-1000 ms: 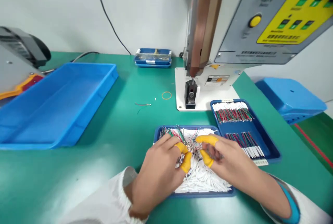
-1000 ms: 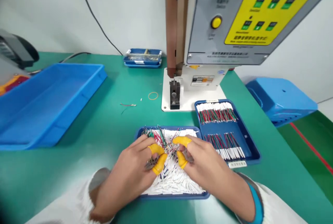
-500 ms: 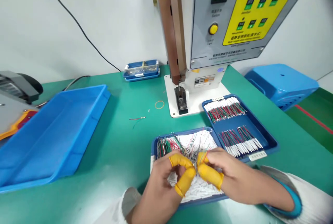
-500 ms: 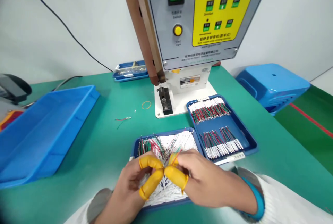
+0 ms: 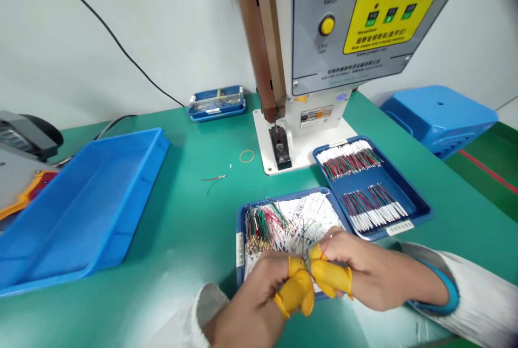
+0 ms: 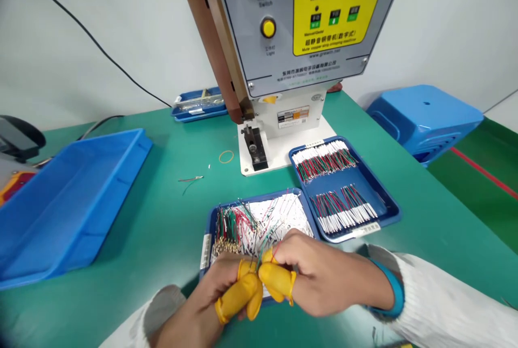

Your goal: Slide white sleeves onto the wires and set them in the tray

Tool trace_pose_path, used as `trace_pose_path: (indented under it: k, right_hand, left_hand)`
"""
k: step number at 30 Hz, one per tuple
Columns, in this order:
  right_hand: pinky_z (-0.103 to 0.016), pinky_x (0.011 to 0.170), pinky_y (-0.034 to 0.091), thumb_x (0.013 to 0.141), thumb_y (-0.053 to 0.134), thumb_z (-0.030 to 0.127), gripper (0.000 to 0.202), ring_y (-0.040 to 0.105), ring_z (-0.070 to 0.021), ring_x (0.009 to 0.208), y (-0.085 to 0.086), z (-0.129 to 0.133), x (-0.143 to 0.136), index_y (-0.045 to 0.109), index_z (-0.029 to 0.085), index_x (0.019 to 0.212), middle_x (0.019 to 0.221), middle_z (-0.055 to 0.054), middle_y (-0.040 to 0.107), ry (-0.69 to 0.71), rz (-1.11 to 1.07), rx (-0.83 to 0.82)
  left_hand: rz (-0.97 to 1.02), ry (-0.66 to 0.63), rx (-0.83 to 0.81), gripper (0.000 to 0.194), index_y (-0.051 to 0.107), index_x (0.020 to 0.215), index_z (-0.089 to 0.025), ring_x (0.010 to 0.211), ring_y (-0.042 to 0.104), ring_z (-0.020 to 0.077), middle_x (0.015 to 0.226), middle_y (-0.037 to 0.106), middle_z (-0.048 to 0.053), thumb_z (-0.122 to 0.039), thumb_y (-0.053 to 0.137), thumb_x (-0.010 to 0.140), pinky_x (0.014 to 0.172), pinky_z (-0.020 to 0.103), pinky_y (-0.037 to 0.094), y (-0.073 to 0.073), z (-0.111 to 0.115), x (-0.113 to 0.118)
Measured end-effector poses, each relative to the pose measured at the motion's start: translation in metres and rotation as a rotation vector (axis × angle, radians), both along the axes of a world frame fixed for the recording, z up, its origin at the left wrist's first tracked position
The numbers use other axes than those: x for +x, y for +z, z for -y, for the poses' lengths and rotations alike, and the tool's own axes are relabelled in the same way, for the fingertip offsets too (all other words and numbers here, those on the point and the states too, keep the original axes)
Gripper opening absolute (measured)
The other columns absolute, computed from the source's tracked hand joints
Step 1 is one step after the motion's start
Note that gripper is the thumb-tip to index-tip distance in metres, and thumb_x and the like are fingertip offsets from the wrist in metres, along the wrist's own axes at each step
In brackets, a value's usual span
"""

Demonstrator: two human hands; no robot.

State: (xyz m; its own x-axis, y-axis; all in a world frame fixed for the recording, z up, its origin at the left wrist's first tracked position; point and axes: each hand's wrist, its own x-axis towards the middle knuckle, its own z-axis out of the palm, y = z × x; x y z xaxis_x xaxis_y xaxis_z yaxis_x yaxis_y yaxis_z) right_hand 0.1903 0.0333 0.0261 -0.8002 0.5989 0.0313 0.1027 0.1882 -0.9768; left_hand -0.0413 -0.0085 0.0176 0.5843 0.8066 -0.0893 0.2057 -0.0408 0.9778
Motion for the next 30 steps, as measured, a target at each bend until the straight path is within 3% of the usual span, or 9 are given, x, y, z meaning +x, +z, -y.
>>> trace_pose_path:
  k: [6, 9, 11, 14, 16, 18, 21, 24, 30]
  right_hand:
    - [-0.029, 0.059, 0.036, 0.105, 0.039, 0.035, 0.043, 0.048, -0.0122, 0.057, -0.007, 0.003, 0.002, 0.049, 0.019, 0.066, 0.06, 0.0, 0.051, -0.127, -0.047, 0.003]
    - [-0.029, 0.053, 0.03, 0.108, 0.039, 0.041, 0.051, 0.039, -0.011, 0.051, -0.01, -0.004, 0.009, 0.044, 0.02, 0.062, 0.055, 0.002, 0.044, -0.402, -0.179, -0.032]
    - [-0.028, 0.049, 0.026, 0.11, 0.035, 0.044, 0.054, 0.034, -0.0107, 0.048, -0.012, -0.01, 0.011, 0.043, 0.021, 0.061, 0.053, 0.003, 0.04, -0.574, -0.263, -0.106]
    - [-0.028, 0.049, 0.027, 0.107, 0.038, 0.055, 0.052, 0.035, -0.0113, 0.051, -0.013, -0.012, 0.008, 0.046, 0.021, 0.069, 0.057, 0.004, 0.042, -0.418, -0.221, -0.125]
    - [-0.028, 0.052, 0.029, 0.103, 0.044, 0.058, 0.049, 0.038, -0.012, 0.054, -0.013, -0.007, 0.003, 0.045, 0.021, 0.072, 0.059, 0.003, 0.043, -0.18, -0.15, -0.081]
    - [-0.03, 0.056, 0.031, 0.104, 0.044, 0.053, 0.047, 0.039, -0.013, 0.057, -0.014, 0.001, -0.003, 0.04, 0.022, 0.069, 0.06, 0.002, 0.043, -0.086, -0.098, -0.029]
    - [-0.03, 0.06, 0.032, 0.106, 0.038, 0.043, 0.047, 0.039, -0.0131, 0.058, -0.019, 0.01, -0.007, 0.038, 0.021, 0.064, 0.059, 0.002, 0.042, -0.121, -0.055, 0.014]
    - [-0.03, 0.055, 0.027, 0.105, 0.039, 0.05, 0.052, 0.035, -0.012, 0.054, -0.025, 0.01, -0.005, 0.038, 0.02, 0.063, 0.056, 0.002, 0.037, -0.175, -0.219, 0.074]
    - [-0.031, 0.052, 0.025, 0.11, 0.038, 0.039, 0.051, 0.033, -0.0127, 0.052, -0.021, -0.013, 0.01, 0.042, 0.021, 0.062, 0.056, 0.003, 0.039, -0.624, -0.411, -0.082]
  left_hand:
    - [-0.067, 0.158, 0.005, 0.042, 0.067, 0.094, -0.019, 0.086, 0.057, 0.0153, 0.094, 0.066, 0.007, -0.051, 0.043, 0.106, 0.078, 0.025, 0.046, -0.016, 0.013, -0.005]
    - [-0.048, 0.216, 0.04, 0.039, 0.067, 0.106, -0.022, 0.085, 0.056, 0.0161, 0.095, 0.066, 0.006, -0.052, 0.043, 0.105, 0.077, 0.027, 0.046, -0.027, 0.019, -0.006]
    - [0.011, 0.22, 0.019, 0.048, 0.064, 0.09, -0.019, 0.079, 0.054, 0.0153, 0.085, 0.062, 0.006, -0.056, 0.038, 0.106, 0.075, 0.028, 0.045, -0.028, 0.019, -0.005]
    - [0.052, 0.138, -0.007, 0.054, 0.054, 0.072, -0.017, 0.074, 0.05, 0.0138, 0.075, 0.056, 0.005, -0.054, 0.034, 0.107, 0.072, 0.028, 0.043, -0.022, 0.016, -0.004]
    - [0.037, 0.084, 0.031, 0.046, 0.056, 0.079, -0.017, 0.078, 0.052, 0.0134, 0.082, 0.058, 0.006, -0.049, 0.039, 0.107, 0.073, 0.026, 0.043, -0.015, 0.016, -0.004]
    - [0.025, 0.057, 0.075, 0.037, 0.057, 0.086, -0.018, 0.079, 0.051, 0.0124, 0.086, 0.059, 0.005, -0.044, 0.043, 0.107, 0.073, 0.025, 0.042, -0.009, 0.017, -0.004]
    - [0.027, 0.033, 0.072, 0.04, 0.055, 0.08, -0.018, 0.074, 0.047, 0.0121, 0.08, 0.055, 0.003, -0.047, 0.044, 0.106, 0.069, 0.025, 0.04, -0.003, 0.014, -0.003]
    - [0.033, 0.037, 0.007, 0.051, 0.049, 0.071, -0.018, 0.071, 0.045, 0.0135, 0.073, 0.049, 0.003, -0.057, 0.041, 0.103, 0.066, 0.027, 0.039, -0.003, 0.01, 0.001]
    - [0.105, -0.055, -0.088, 0.064, 0.037, 0.063, -0.021, 0.057, 0.036, 0.0141, 0.057, 0.035, 0.001, -0.073, 0.029, 0.099, 0.058, 0.03, 0.033, -0.007, 0.007, 0.004]
